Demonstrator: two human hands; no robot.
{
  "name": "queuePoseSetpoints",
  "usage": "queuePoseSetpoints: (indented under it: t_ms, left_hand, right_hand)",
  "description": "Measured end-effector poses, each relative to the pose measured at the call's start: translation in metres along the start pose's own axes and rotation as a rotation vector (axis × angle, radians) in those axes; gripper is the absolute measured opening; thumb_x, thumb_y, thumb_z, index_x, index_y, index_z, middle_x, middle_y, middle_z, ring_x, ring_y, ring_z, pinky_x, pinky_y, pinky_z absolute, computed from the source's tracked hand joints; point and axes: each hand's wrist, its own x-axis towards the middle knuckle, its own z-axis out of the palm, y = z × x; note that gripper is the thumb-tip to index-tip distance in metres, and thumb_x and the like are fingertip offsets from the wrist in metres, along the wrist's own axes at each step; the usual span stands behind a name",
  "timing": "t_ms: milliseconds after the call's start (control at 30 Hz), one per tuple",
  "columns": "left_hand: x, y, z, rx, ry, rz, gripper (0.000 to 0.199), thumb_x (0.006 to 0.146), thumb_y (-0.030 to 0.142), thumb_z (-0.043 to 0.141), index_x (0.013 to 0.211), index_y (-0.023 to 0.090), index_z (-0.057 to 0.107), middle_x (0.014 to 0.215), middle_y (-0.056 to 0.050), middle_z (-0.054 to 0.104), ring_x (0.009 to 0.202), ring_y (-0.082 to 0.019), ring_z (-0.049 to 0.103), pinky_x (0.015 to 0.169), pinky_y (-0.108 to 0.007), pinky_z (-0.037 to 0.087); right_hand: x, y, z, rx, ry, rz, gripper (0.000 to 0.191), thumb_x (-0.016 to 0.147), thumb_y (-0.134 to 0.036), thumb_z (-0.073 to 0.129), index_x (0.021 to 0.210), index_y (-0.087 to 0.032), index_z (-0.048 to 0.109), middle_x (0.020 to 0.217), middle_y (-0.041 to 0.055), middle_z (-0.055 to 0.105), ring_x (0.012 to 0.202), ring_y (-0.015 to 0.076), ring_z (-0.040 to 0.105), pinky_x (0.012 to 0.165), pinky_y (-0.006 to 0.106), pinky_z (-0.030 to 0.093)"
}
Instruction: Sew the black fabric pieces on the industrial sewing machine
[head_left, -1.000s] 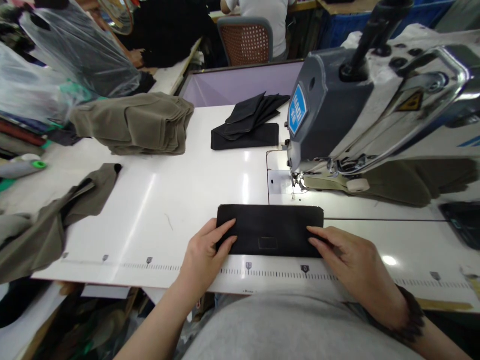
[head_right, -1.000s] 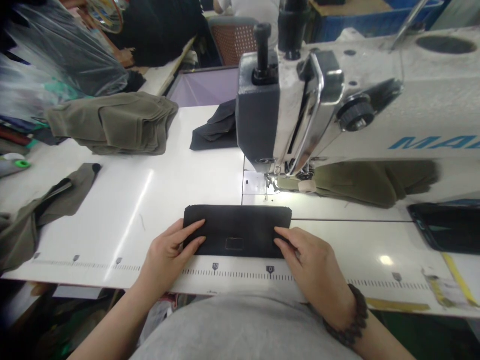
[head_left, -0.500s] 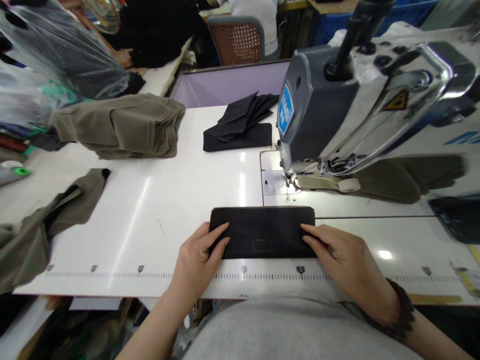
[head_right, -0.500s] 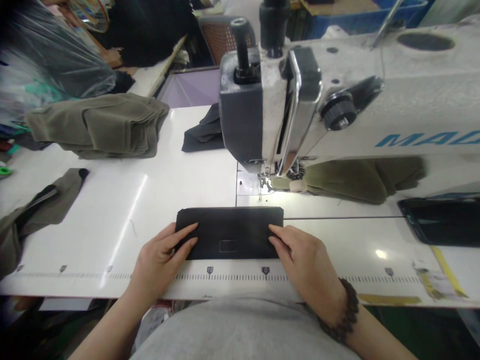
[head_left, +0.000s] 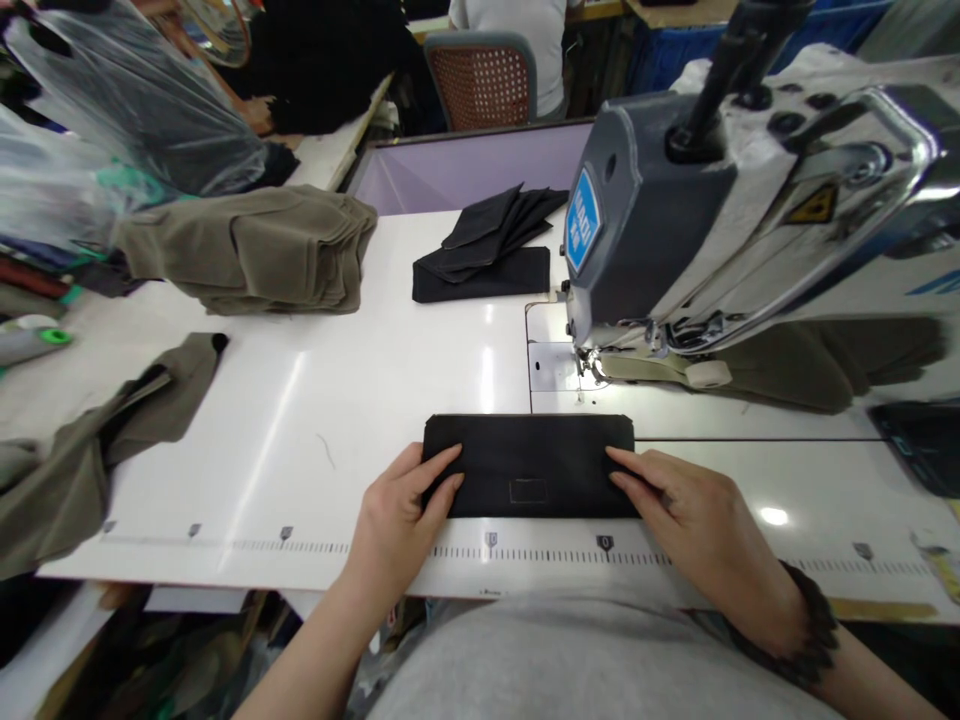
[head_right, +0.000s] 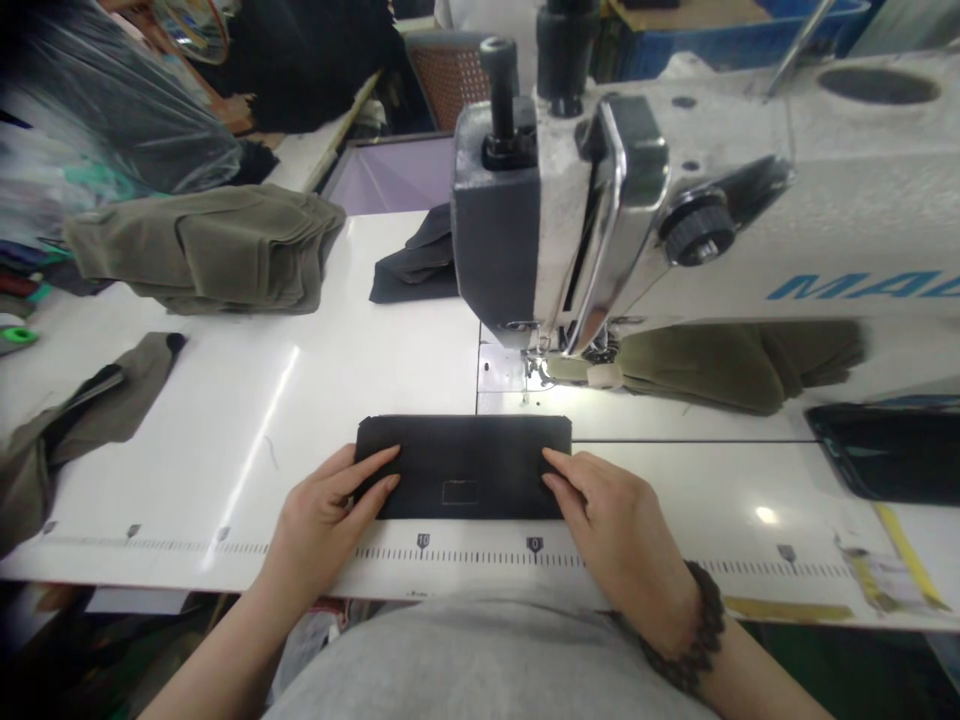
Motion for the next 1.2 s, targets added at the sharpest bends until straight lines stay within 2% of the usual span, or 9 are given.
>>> queuePoseSetpoints:
  t_ms: [233,433,667,833,1200]
  left_hand:
    - [0.002,0.002,-0.002,0.003,0.033,0.014,0.023,0.081,0.021,0.051,0.099,0.016,0.063,0.076,-0.002,0.054,0.067,-0.013,0.056,0.061,-0.025,0.052]
    - [0.001,0.005,-0.001,-0.003,0.006,-0.047,0.023,0.079,0.016,0.054,0.099,0.015,0.063,0.078,-0.003,0.054,0.070,-0.013,0.055,0.064,-0.027,0.052]
    - [0.002,0.006,-0.001,-0.061,-0.007,-0.097,0.026,0.077,0.010,0.057,0.102,0.012,0.061,0.084,-0.005,0.056,0.076,-0.014,0.056,0.072,-0.029,0.052]
    - [0.000,0.003,0.000,-0.107,0.049,-0.035,0.026,0.078,0.011,0.056,0.104,0.013,0.060,0.089,-0.006,0.056,0.080,-0.014,0.056,0.073,-0.028,0.052]
    - [-0.002,0.001,0.003,-0.119,0.082,-0.018,0.028,0.076,0.009,0.058,0.104,0.012,0.060,0.088,-0.006,0.055,0.080,-0.014,0.056,0.074,-0.028,0.052]
  right_hand:
    - [0.001,0.001,0.001,-0.028,0.032,-0.015,0.027,0.085,-0.030,0.042,0.093,-0.018,0.064,0.073,0.0024,0.067,0.063,0.0150,0.062,0.057,0.026,0.050]
    - [-0.002,0.008,0.004,-0.074,0.035,-0.030,0.032,0.086,-0.036,0.040,0.094,-0.018,0.065,0.082,0.0025,0.068,0.070,0.0164,0.064,0.060,0.027,0.051]
    - [-0.002,0.013,0.006,-0.174,0.086,-0.128,0.040,0.088,-0.044,0.034,0.093,-0.019,0.064,0.078,0.0020,0.069,0.066,0.0162,0.065,0.050,0.024,0.050]
    - [-0.003,0.009,0.002,-0.216,0.157,-0.218,0.040,0.088,-0.041,0.034,0.091,-0.016,0.064,0.076,0.0025,0.069,0.063,0.0143,0.065,0.053,0.021,0.050]
    - [-0.008,0.013,0.005,-0.169,0.129,-0.099,0.039,0.083,-0.048,0.038,0.093,-0.022,0.066,0.080,-0.0005,0.069,0.067,0.0175,0.065,0.055,0.025,0.053]
